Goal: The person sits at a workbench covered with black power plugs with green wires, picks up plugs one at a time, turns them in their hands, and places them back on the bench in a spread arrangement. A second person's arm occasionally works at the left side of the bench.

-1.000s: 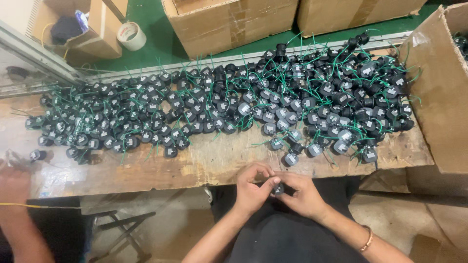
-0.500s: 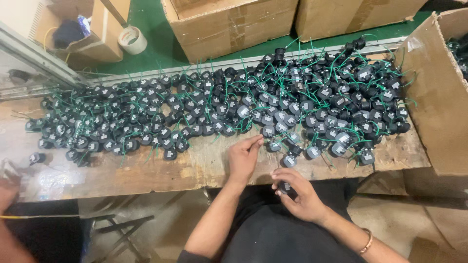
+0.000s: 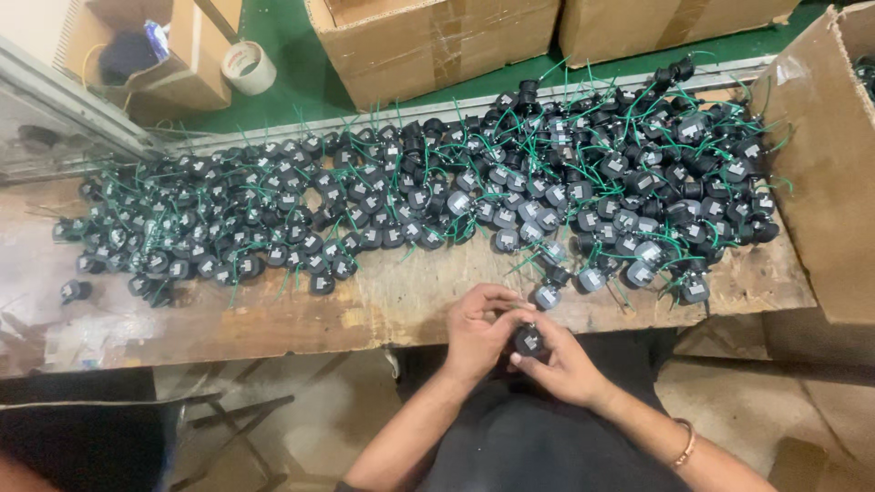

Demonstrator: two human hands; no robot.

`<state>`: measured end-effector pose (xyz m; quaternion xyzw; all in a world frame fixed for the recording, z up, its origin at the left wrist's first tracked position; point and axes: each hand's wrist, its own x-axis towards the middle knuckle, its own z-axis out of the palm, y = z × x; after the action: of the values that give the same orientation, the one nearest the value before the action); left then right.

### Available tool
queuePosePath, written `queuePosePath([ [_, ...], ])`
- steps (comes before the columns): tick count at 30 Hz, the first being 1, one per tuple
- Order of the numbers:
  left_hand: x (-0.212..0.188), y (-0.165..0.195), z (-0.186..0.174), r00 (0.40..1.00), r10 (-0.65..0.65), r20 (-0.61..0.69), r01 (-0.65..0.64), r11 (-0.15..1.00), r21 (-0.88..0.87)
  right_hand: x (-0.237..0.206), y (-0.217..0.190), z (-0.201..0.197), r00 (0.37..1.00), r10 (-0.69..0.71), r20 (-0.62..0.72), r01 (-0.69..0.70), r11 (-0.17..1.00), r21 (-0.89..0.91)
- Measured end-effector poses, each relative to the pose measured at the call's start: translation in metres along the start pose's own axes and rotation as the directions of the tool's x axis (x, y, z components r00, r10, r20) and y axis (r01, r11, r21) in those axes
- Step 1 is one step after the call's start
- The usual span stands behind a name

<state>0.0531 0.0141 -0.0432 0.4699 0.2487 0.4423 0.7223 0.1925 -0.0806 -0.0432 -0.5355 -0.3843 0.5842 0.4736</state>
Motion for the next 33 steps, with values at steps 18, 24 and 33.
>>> queuePosePath([
  [18,-0.003,0.024,0.004,0.959,0.256,0.123,-0.284,0.862,0.42,-0.007,-0.021,-0.004,0.919,-0.394,0.005,0.32,0.741,-0.591],
  [24,0.054,0.028,-0.008,0.876,0.457,0.15,-0.427,0.593,0.682,-0.01,-0.026,0.003,0.857,-0.513,0.051,0.486,0.772,-0.41],
  [33,0.058,0.02,-0.018,0.846,0.52,0.12,-0.396,0.46,0.795,-0.014,0.002,-0.012,0.968,-0.248,0.046,0.253,0.953,-0.166],
])
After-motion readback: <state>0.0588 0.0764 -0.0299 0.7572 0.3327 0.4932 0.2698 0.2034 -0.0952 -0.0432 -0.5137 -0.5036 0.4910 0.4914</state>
